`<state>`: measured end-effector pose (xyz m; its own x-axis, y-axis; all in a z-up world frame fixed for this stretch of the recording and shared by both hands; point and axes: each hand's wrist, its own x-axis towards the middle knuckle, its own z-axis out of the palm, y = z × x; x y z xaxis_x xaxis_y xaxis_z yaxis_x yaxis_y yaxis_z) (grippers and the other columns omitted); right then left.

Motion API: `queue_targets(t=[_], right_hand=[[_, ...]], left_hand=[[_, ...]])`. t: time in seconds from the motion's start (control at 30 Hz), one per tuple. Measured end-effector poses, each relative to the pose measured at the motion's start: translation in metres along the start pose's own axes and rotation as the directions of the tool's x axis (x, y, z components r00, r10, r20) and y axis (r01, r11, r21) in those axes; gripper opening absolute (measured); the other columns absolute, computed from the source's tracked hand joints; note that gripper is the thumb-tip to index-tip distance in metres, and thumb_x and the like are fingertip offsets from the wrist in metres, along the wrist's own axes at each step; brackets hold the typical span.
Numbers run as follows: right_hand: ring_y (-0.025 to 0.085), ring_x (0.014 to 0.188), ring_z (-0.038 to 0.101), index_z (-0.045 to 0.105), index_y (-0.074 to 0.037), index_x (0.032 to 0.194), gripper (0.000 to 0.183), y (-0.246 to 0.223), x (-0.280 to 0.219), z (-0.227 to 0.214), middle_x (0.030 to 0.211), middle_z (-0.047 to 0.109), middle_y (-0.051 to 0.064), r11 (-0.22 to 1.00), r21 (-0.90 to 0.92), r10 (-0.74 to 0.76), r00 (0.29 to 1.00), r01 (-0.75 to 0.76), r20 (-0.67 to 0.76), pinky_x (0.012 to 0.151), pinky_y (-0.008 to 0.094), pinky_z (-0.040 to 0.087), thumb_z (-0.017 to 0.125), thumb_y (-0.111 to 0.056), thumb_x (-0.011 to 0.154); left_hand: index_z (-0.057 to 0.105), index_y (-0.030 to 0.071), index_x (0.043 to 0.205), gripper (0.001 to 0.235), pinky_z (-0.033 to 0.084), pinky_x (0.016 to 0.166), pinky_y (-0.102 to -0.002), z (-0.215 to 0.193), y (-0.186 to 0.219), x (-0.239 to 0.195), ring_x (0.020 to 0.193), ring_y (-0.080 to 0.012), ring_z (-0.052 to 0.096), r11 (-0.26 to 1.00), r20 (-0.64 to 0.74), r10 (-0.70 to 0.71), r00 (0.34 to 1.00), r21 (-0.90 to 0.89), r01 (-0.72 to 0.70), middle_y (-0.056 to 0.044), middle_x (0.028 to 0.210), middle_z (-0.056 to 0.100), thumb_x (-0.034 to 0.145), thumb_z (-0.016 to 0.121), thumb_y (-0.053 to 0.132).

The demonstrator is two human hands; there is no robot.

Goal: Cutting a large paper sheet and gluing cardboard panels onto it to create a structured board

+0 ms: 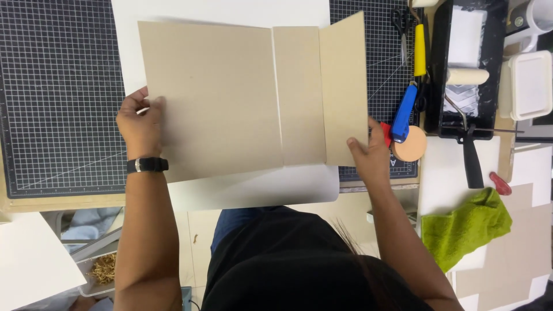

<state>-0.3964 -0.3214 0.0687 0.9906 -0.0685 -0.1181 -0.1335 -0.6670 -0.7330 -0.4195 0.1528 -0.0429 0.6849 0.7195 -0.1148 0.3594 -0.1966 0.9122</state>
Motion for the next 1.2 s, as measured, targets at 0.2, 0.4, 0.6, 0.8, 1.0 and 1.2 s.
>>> queue_targets(t=[0.2,0.4,0.6,0.8,1.0,1.2], right_hand=[[0.047,0.141,0.044,0.041,-0.006,0.157,0.072,0.044,0.011,0.003,0.152,0.048,0.028,0.993,-0.076,0.090,0.995,-0.087,0.042,0.118,0.058,0.033,0.071,-0.020,0.092],[0.040,0.149,0.036,0.038,-0.011,0.161,0.076,0.070,0.021,0.014,0.160,0.042,0.022,0.991,-0.004,0.135,0.990,-0.135,0.037,0.124,0.051,0.026,0.070,-0.019,0.092],[0.037,0.150,0.035,0.038,-0.012,0.161,0.076,0.059,0.022,0.014,0.161,0.041,0.021,0.979,0.051,0.195,0.979,-0.197,0.056,0.124,0.049,0.027,0.071,-0.016,0.093],[0.036,0.150,0.036,0.038,-0.012,0.161,0.075,0.048,0.022,0.011,0.161,0.040,0.021,0.971,0.018,0.237,0.967,-0.240,0.088,0.123,0.047,0.029,0.071,-0.012,0.094],[0.038,0.148,0.037,0.037,-0.012,0.162,0.076,0.050,0.019,0.011,0.161,0.041,0.022,0.979,-0.031,0.205,0.973,-0.203,0.107,0.122,0.049,0.031,0.071,-0.019,0.094],[0.038,0.147,0.041,0.037,-0.009,0.162,0.077,0.062,0.016,0.016,0.159,0.043,0.022,0.977,-0.073,0.206,0.971,-0.198,0.120,0.121,0.049,0.034,0.072,-0.026,0.095]], left_hand=[[0.075,0.013,0.118,0.026,0.063,0.068,-0.041,-0.013,-0.007,0.006,0.083,-0.0203,0.074,0.997,-0.037,0.054,0.998,0.050,-0.052,-0.004,0.095,0.068,0.094,0.083,0.007],[0.071,0.006,0.123,0.026,0.062,0.076,-0.041,-0.002,0.021,-0.006,0.092,-0.0231,0.070,0.993,-0.015,0.053,0.999,0.106,-0.051,-0.010,0.102,0.067,0.098,0.076,0.006],[0.070,0.004,0.126,0.028,0.062,0.079,-0.042,0.002,0.030,-0.016,0.095,-0.0236,0.068,0.991,0.009,0.056,0.998,0.125,-0.056,-0.011,0.106,0.062,0.099,0.075,0.006],[0.068,0.001,0.128,0.028,0.062,0.078,-0.042,0.007,0.036,-0.021,0.095,-0.0265,0.069,0.990,0.020,0.084,0.996,0.110,-0.086,-0.014,0.106,0.061,0.100,0.074,0.004],[0.068,0.001,0.128,0.029,0.063,0.078,-0.041,0.004,0.037,-0.017,0.095,-0.0263,0.070,0.987,0.017,0.082,0.996,0.137,-0.084,-0.013,0.107,0.061,0.100,0.074,0.003],[0.067,-0.002,0.132,0.032,0.063,0.080,-0.043,0.002,0.012,-0.006,0.098,-0.0317,0.068,0.945,0.042,0.163,0.986,0.280,-0.168,-0.016,0.108,0.057,0.102,0.073,0.003]])
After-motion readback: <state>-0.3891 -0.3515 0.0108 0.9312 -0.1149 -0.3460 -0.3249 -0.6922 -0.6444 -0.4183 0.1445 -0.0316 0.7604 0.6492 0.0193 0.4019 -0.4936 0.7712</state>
